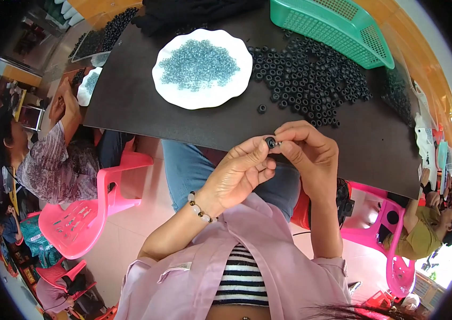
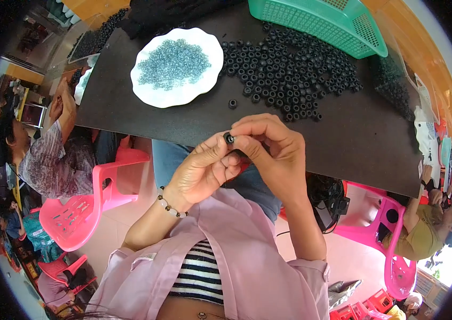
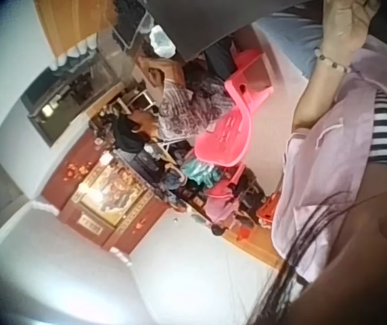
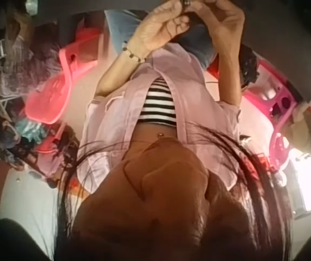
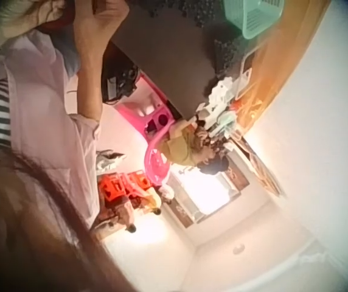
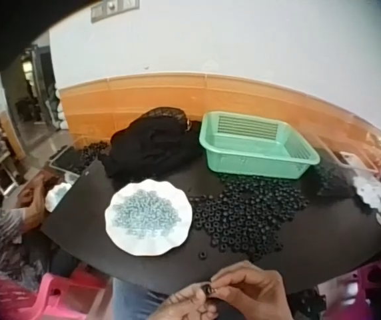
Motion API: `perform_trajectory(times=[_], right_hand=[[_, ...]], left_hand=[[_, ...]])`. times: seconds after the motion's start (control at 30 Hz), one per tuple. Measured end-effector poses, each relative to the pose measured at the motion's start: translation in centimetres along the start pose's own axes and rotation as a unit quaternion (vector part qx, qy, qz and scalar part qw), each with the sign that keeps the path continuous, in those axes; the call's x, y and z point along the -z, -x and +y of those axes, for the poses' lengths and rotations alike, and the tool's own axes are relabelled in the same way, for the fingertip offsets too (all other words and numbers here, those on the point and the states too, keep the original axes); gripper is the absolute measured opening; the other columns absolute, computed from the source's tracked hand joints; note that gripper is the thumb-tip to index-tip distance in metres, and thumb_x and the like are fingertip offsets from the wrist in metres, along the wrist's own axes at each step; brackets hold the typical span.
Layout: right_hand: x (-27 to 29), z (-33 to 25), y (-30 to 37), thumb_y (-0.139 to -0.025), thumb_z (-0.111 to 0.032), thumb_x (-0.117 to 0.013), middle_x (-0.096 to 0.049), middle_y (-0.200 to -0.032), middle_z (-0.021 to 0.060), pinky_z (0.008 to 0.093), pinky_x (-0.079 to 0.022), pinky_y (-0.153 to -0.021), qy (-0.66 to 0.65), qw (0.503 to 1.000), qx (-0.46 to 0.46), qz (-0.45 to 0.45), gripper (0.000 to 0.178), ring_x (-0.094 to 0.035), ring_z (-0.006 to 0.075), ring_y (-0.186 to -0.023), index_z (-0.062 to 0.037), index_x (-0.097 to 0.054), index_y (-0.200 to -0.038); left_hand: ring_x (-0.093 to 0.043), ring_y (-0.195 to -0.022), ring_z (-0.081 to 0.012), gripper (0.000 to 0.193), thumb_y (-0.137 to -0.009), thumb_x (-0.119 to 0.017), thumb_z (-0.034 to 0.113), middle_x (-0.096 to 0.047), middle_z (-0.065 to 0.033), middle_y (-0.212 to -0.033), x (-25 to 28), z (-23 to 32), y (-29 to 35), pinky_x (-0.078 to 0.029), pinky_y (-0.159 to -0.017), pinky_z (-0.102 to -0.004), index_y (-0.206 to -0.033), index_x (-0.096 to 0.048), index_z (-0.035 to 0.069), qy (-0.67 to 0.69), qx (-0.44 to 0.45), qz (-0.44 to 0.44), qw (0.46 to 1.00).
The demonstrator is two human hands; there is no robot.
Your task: Manual assembly of small black plastic components by inserting tiny silver parts into them at a workstation.
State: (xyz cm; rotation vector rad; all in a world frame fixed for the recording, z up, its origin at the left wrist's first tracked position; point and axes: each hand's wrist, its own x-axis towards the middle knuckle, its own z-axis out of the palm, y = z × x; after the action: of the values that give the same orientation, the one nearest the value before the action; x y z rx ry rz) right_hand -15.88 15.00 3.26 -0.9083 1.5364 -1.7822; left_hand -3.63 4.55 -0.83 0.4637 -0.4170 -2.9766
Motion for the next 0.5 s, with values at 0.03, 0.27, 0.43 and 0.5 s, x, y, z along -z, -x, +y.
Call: perform_trajectory(times=[0.03,0.27,0.43,0.5], right_hand=[[0.1,0.2,0.2,-0.082,0.002,-0.065,-0.06,-0.1,0.0086,0.0239,-0.048,-0.078,0.064,0.998,0.016,-0.009,0.01,-0.058,0.0124,-0.09,0.0026,-0.065,-0.092],[-0.1,0.9,1.2,-0.082,0.004,-0.064,-0.06,-0.099,0.0082,0.0241,-0.048,-0.077,0.136,0.991,0.002,-0.013,0.016,-0.058,0.0117,-0.089,0.0024,-0.063,-0.097],[0.5,1.0,1.3,-0.081,0.004,-0.064,-0.061,-0.096,0.006,0.023,-0.047,-0.076,-0.01,0.992,-0.101,-0.075,0.022,-0.058,0.0103,-0.085,0.0034,-0.061,-0.102],[0.6,0.7,1.0,-0.081,0.002,-0.064,-0.062,-0.095,0.0053,0.0229,-0.047,-0.074,0.017,0.992,-0.107,-0.065,0.02,-0.058,0.0097,-0.083,0.003,-0.061,-0.102]], left_hand=[[-0.059,-0.078,-0.0069,0.022,-0.092,-0.059,0.023,-0.063,0.0023,-0.094,0.2,-0.1,0.0,-0.049,-0.073,-0.0231,-0.108,-0.061,0.009,-0.002,0.0,-0.004,1.0],[-0.057,-0.075,-0.0082,0.024,-0.092,-0.057,0.019,-0.062,0.0005,-0.086,0.7,-0.8,1.0,-0.049,-0.071,-0.0215,-0.111,-0.06,0.005,-0.082,-0.045,0.041,0.995],[-0.058,-0.076,-0.0088,0.023,-0.092,-0.058,0.018,-0.063,-0.001,-0.091,1.1,-0.8,1.6,-0.048,-0.071,-0.0217,-0.11,-0.06,0.004,-0.166,-0.054,0.034,0.984],[-0.057,-0.075,-0.0073,0.024,-0.091,-0.059,0.021,-0.064,0.0,-0.091,1.0,-0.7,1.6,-0.048,-0.071,-0.021,-0.108,-0.061,0.005,-0.132,-0.039,0.031,0.99]])
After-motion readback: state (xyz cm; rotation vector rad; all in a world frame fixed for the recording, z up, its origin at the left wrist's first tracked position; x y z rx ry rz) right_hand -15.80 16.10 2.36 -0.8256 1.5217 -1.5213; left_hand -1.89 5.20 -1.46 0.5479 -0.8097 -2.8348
